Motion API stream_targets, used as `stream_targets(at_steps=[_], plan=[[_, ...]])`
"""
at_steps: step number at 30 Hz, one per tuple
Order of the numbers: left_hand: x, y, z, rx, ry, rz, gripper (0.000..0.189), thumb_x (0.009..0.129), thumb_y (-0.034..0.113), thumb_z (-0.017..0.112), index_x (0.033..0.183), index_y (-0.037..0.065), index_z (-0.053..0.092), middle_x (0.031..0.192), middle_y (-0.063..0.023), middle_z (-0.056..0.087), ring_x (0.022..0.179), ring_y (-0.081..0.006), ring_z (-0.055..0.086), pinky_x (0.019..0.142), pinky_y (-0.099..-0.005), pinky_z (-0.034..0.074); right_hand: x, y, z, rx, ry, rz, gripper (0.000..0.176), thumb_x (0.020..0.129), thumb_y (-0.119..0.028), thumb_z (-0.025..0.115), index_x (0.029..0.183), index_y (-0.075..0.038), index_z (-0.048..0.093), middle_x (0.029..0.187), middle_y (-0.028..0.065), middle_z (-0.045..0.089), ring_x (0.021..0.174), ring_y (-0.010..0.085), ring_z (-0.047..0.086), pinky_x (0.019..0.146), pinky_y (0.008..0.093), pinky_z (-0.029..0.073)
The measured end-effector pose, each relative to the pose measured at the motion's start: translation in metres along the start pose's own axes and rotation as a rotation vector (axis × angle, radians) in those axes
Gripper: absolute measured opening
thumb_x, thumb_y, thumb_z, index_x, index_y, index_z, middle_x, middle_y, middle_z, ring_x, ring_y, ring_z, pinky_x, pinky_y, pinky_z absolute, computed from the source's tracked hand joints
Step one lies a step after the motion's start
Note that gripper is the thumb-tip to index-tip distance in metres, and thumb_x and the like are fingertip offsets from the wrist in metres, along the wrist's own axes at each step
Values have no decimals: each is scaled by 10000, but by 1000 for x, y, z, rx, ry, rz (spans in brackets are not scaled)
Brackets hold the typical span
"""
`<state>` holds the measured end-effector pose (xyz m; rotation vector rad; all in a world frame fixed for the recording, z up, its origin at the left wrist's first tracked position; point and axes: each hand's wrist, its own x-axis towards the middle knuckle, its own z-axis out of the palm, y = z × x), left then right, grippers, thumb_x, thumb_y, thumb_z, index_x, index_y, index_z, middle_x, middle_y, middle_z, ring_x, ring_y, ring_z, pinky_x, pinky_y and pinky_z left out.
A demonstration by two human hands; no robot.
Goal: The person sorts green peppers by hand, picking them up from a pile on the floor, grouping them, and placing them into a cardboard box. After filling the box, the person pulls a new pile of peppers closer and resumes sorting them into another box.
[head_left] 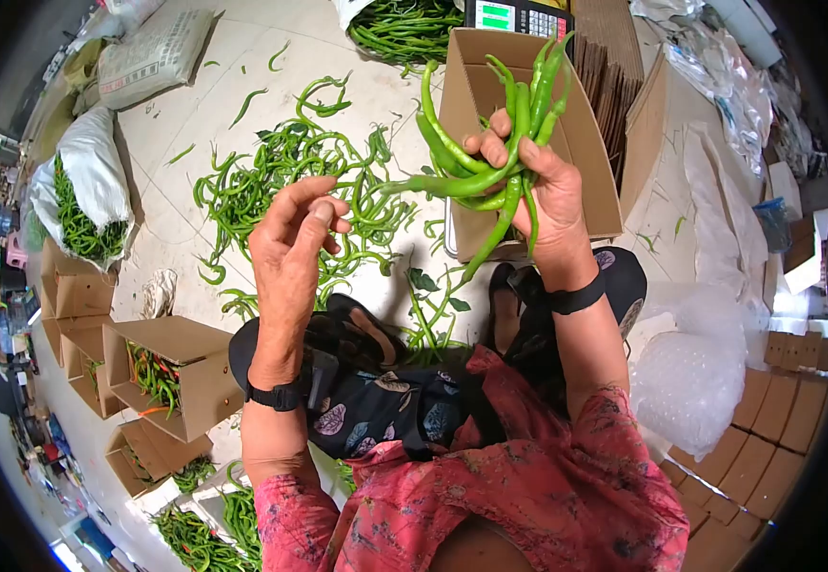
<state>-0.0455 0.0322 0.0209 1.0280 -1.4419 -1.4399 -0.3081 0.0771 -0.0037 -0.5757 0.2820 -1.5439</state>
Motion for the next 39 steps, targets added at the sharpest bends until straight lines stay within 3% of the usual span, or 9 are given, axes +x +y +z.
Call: stream_targets(at_steps=[7, 13, 16, 20, 25, 29, 33, 37, 39], plan=[[1, 0, 19, -149, -86, 26, 276, 926, 128, 592, 1170, -1, 604, 925, -65, 666, 792, -116, 619, 642, -226, 468, -6, 5, 7, -114, -140, 12, 278, 874, -129, 633, 1119, -41, 536, 900, 101, 629, 1144, 290, 563, 996, 419, 451], [5, -11, 32, -44, -151, 92, 294, 923, 171, 629, 1177, 30, 584, 948, -43, 660, 817, -95, 615, 689, -234, 494, -15, 46, 17, 107, 106, 113, 311, 906, -49, 586, 1198, -3, 490, 975, 118, 639, 1112, 274, 591, 1020, 404, 466], [10, -16, 32, -339, -170, -182, 337, 956, 181, 590, 1245, 21, 521, 918, -59, 667, 747, -106, 643, 625, -222, 522, -13, 50, 22, 179, 117, 69, 391, 917, -52, 578, 1283, 14, 456, 1053, 147, 643, 1130, 292, 589, 1025, 439, 462], [13, -22, 39, -406, -221, -265, 411, 961, 130, 543, 1337, 8, 430, 945, -111, 641, 808, -175, 657, 608, -272, 559, -12, 47, 17, 199, 111, 32, 433, 930, -116, 588, 1319, 15, 450, 1106, 156, 636, 1144, 310, 581, 1006, 463, 464], [9, -8, 54, -488, -294, -297, 432, 962, 98, 505, 1372, 5, 403, 866, -74, 614, 784, -160, 638, 639, -282, 551, -11, 28, 13, 267, 143, -28, 394, 948, -174, 587, 1279, 12, 482, 1090, 139, 640, 1070, 289, 610, 935, 442, 505], [2, 12, 66, 48, -31, 305, 412, 997, 117, 454, 1398, 41, 405, 908, -86, 597, 745, -133, 600, 613, -256, 529, -18, 21, 19, 85, 179, -6, 406, 927, -122, 601, 1285, 18, 471, 1050, 127, 618, 1182, 308, 539, 1011, 473, 462], [8, 1, 76, 68, 27, 530, 402, 983, 55, 482, 1382, 38, 438, 920, -94, 617, 753, -129, 621, 596, -252, 531, -26, 11, 30, -47, 224, -18, 417, 858, 8, 584, 1262, 15, 480, 1067, 117, 608, 1185, 323, 556, 1057, 498, 424], [12, 5, 91, 237, 138, 777, 455, 899, -81, 558, 1339, 15, 493, 921, -130, 665, 736, -165, 664, 628, -283, 540, -27, -5, 29, -104, 301, 97, 422, 830, 39, 588, 1241, 5, 497, 1158, 142, 608, 1152, 304, 587, 965, 440, 484], [16, 8, 96, 488, 163, 1045, 417, 853, -104, 608, 1257, -11, 568, 905, -150, 678, 730, -200, 670, 641, -300, 543, -33, -15, 31, -158, 313, 90, 441, 825, 37, 600, 1250, 1, 487, 1187, 150, 603, 1139, 285, 595, 912, 409, 503]])
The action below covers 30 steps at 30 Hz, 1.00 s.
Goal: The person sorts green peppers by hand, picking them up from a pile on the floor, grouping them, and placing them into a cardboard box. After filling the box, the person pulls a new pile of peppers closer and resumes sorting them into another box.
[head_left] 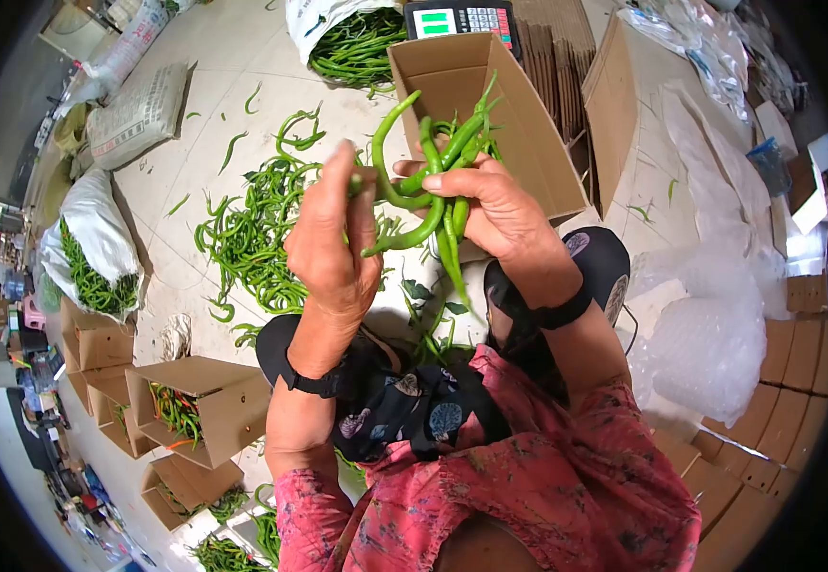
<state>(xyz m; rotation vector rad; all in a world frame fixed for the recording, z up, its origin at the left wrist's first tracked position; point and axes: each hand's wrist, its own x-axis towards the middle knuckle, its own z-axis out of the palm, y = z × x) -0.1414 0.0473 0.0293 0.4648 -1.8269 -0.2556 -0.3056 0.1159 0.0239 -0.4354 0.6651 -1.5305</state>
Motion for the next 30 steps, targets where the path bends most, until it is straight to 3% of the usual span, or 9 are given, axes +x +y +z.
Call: stream_targets(at_steps=[4, 8, 10, 12, 14, 17, 24, 26, 30], plan=[[19, -3, -6, 108, -67, 71, 391, 812, -111, 651, 1191, -21, 617, 865, -149, 693, 739, -207, 679, 651, -295, 542, -10, -21, -4, -201, -13, -47, 454, 813, 21, 628, 1238, 2, 469, 1068, 134, 610, 970, 223, 641, 838, 327, 522], [46, -17, -31, -235, -106, -601, 298, 951, 109, 563, 1222, -7, 611, 895, -80, 687, 756, -118, 647, 632, -239, 507, -29, -55, -17, -135, -79, 51, 522, 862, -51, 605, 1344, 28, 423, 824, 7, 480, 639, 81, 438, 598, 241, 401], [49, -41, -45, -170, -180, -657, 349, 973, 203, 566, 1271, 24, 593, 920, -66, 667, 778, -100, 608, 647, -226, 468, -27, -77, -41, 69, -245, -51, 499, 883, -92, 617, 1318, 73, 436, 928, 64, 548, 736, 96, 533, 669, 248, 462], [40, -77, -61, -158, -226, -650, 365, 966, 221, 582, 1283, 40, 591, 926, -54, 664, 774, -93, 592, 655, -222, 453, -19, -102, -55, 161, -171, -110, 441, 917, -129, 588, 1288, 73, 463, 949, 67, 561, 737, 99, 535, 682, 253, 471], [31, -96, -78, -99, -238, -740, 368, 962, 220, 585, 1285, 44, 594, 869, -27, 634, 747, -89, 571, 648, -217, 434, -8, -118, -64, 77, -70, -203, 390, 918, -124, 599, 1244, 64, 494, 920, 62, 565, 727, 110, 540, 698, 263, 492], [9, -113, -105, 6, -346, -817, 370, 953, 191, 575, 1276, 11, 590, 842, -36, 615, 719, -94, 551, 642, -228, 437, 11, -124, -79, -481, 288, -328, 288, 881, -79, 652, 1122, 33, 541, 830, 57, 589, 778, 141, 613, 678, 299, 525], [-117, -149, -168, 38, -621, -1099, 378, 919, 120, 580, 1249, -65, 577, 794, -55, 616, 669, -105, 547, 625, -251, 451, 118, -101, -132, -844, 406, -3, 294, 885, -131, 683, 1112, -9, 542, 860, 40, 581, 804, 137, 580, 647, 273, 481], [-148, -142, -185, 99, -738, -1133, 354, 910, 70, 564, 1232, -77, 580, 819, -62, 633, 667, -111, 554, 626, -264, 459, 158, -92, -163, -850, 624, 159, 257, 886, -127, 675, 1077, -15, 543, 856, 37, 563, 800, 158, 579, 640, 290, 466], [-254, -140, -254, 4, -752, -1316, 270, 899, -2, 517, 1132, -91, 623, 901, -64, 676, 799, -104, 582, 692, -265, 473, 149, -91, -140, -591, 621, -110, 234, 900, -105, 648, 1095, -13, 558, 969, 60, 590, 918, 179, 587, 841, 310, 510]])
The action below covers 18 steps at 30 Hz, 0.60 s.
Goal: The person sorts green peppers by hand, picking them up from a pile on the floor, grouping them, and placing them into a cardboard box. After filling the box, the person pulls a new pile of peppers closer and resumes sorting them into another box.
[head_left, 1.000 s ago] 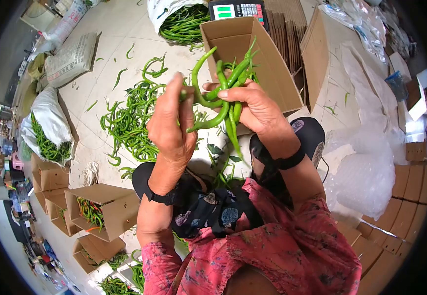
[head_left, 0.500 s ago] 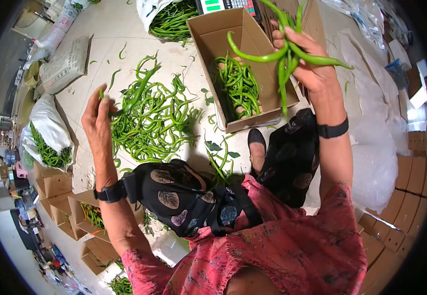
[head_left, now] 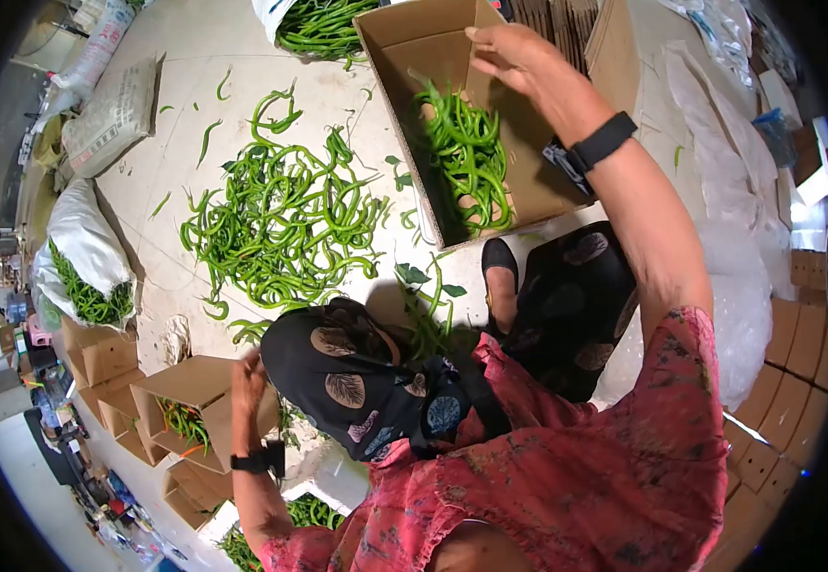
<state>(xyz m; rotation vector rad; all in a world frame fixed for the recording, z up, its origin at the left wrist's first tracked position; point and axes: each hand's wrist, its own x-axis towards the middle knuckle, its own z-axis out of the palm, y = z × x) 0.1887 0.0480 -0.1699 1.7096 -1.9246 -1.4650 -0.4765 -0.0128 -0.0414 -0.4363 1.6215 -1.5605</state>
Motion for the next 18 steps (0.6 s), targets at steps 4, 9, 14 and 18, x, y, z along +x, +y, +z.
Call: stream_targets(at_steps=[4, 9, 14, 18], plan=[[-71, 7, 41, 145, -129, 32, 223, 900, 23, 523, 1073, -44, 648, 1013, -41, 704, 900, -150, 611, 789, -332, 503, -7, -13, -26, 162, -386, -74, 342, 898, -118, 635, 1203, -10, 526, 1182, 92, 556, 1058, 191, 575, 881, 353, 513], [-121, -133, 102, -232, -129, -466, 222, 902, 93, 543, 1057, -24, 648, 941, -104, 716, 807, -262, 657, 731, -389, 510, -151, -60, -16, 53, -306, -117, 336, 945, -151, 574, 1239, 6, 535, 1155, 99, 584, 962, 157, 590, 825, 294, 519], [-103, -103, 117, -114, -164, -450, 223, 902, 112, 548, 1050, -20, 648, 926, -126, 710, 797, -292, 655, 723, -396, 508, -231, -15, -15, 11, -767, 139, 302, 987, -156, 520, 1259, -24, 532, 1145, 101, 607, 873, 128, 602, 734, 269, 508], [-64, -86, 125, -36, -161, -367, 224, 902, 127, 552, 1045, -17, 648, 914, -144, 704, 790, -315, 653, 716, -402, 506, -260, 23, 16, -123, -1096, 223, 298, 979, -190, 534, 1237, -42, 517, 1059, 92, 622, 829, 129, 613, 685, 265, 521]])
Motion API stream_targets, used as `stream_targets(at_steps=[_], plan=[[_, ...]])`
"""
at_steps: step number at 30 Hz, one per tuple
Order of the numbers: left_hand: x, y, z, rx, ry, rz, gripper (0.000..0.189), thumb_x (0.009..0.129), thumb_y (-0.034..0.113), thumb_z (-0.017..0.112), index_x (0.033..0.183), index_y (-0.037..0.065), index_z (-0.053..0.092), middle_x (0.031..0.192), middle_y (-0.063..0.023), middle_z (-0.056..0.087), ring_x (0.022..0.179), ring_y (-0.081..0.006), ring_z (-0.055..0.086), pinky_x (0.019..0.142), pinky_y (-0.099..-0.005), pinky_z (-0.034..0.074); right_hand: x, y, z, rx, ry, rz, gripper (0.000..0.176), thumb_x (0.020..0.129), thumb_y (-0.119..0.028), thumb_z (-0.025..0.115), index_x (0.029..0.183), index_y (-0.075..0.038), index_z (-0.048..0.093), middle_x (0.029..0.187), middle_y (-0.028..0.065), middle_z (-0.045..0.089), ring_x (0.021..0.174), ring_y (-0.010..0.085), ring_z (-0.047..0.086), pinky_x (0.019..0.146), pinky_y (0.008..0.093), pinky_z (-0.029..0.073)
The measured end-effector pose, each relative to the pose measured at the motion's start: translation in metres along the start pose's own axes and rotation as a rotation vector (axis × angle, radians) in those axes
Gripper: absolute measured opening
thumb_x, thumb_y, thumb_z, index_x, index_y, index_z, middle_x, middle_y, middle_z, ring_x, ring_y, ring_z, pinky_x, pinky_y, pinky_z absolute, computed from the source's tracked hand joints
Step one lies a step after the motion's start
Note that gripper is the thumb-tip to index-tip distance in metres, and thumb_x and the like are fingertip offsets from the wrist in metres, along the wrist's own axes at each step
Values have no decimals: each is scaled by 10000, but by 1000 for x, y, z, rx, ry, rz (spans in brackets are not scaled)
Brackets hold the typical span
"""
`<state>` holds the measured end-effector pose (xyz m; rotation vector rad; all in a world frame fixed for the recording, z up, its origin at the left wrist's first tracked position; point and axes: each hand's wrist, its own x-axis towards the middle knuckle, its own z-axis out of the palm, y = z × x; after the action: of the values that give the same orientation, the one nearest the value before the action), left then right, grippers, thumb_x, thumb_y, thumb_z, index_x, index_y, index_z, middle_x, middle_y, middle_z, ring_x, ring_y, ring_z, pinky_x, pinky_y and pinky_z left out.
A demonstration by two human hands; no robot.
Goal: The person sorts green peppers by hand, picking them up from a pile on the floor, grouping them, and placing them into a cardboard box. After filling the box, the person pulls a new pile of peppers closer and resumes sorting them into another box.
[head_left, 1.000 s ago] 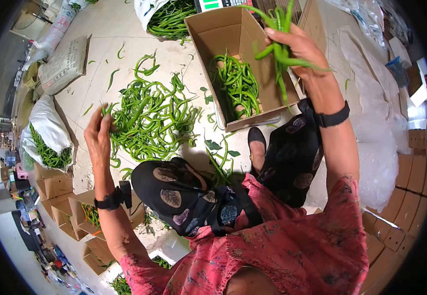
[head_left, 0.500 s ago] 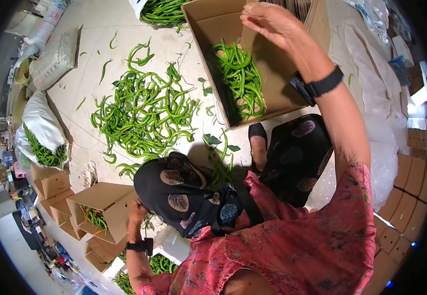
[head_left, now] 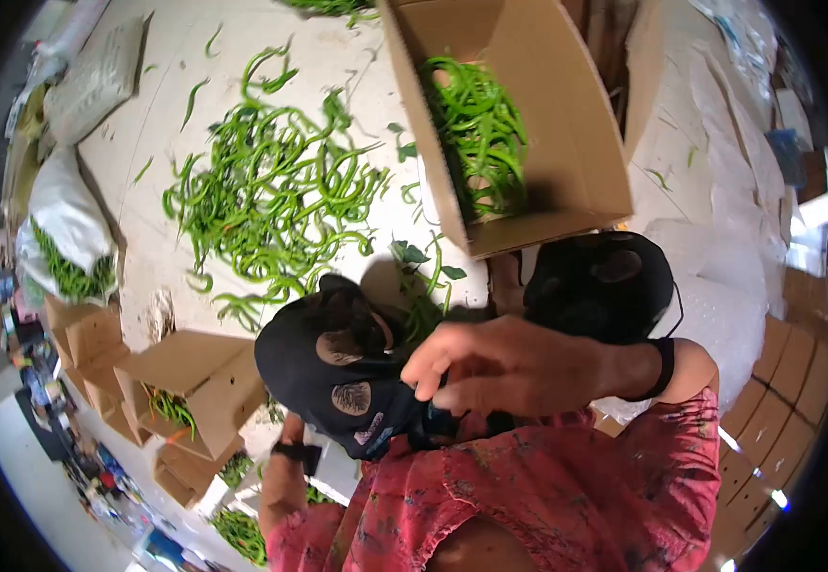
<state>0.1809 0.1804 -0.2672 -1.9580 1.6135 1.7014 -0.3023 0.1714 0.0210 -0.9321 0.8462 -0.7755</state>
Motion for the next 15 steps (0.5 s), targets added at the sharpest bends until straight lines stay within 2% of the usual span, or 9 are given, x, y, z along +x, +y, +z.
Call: stream_targets(at_steps=[2, 4, 8, 9, 10, 12, 14, 15], plan=[[24, 24, -1, 40, 37, 61, 225, 902, 134, 554, 1042, -15, 648, 908, -153, 702, 786, -327, 653, 712, -404, 505, 14, 0, 4, -2, -138, 45, 298, 971, -223, 533, 1221, -60, 524, 1014, 79, 631, 819, 125, 612, 643, 255, 518], [55, 50, -4, 77, 72, 135, 227, 902, 142, 556, 1039, -13, 648, 902, -162, 699, 782, -339, 652, 709, -407, 504, 27, -10, 2, 121, -38, 289, 312, 961, -245, 560, 1208, -58, 528, 978, 65, 619, 811, 117, 599, 632, 244, 498], [125, 115, -11, 145, 183, 344, 230, 902, 157, 560, 1033, -10, 648, 890, -179, 694, 775, -362, 650, 702, -413, 503, 49, -2, -7, 157, 10, 319, 248, 968, -186, 563, 1179, -57, 535, 909, 14, 587, 754, 75, 542, 621, 222, 457], [135, 142, -11, 170, 218, 401, 252, 901, 197, 570, 1024, -11, 645, 883, -207, 671, 799, -395, 633, 712, -419, 501, 54, 1, -9, 172, 1, 309, 211, 977, -170, 550, 1154, -55, 544, 875, -3, 568, 744, 57, 526, 617, 228, 453], [150, 168, -8, 196, 254, 458, 280, 900, 237, 581, 1014, -11, 641, 876, -235, 649, 823, -427, 616, 722, -426, 499, 59, 4, -9, 172, -12, 320, 211, 977, -170, 550, 1154, -55, 544, 875, -3, 568, 744, 57, 526, 617, 228, 453], [195, 189, 3, 185, 426, 670, 288, 906, 259, 592, 997, -11, 634, 847, -216, 654, 778, -398, 625, 708, -449, 490, 68, 10, -10, 164, 16, 390, 231, 972, -173, 560, 1164, -44, 549, 919, 19, 612, 772, 60, 547, 645, 233, 470], [227, 224, 11, 192, 538, 679, 300, 888, 274, 622, 1005, -3, 627, 866, -223, 647, 787, -397, 621, 715, -467, 487, 72, 12, -11, 159, 13, 430, 246, 971, -173, 562, 1176, -39, 549, 961, 37, 634, 798, 65, 562, 672, 236, 481], [248, 234, 15, 202, 542, 607, 315, 868, 280, 645, 1009, 0, 622, 883, -226, 646, 802, -400, 621, 717, -471, 489, 75, 12, -14, 148, 17, 458, 260, 970, -174, 563, 1188, -33, 549, 1003, 55, 655, 823, 71, 578, 699, 239, 491]])
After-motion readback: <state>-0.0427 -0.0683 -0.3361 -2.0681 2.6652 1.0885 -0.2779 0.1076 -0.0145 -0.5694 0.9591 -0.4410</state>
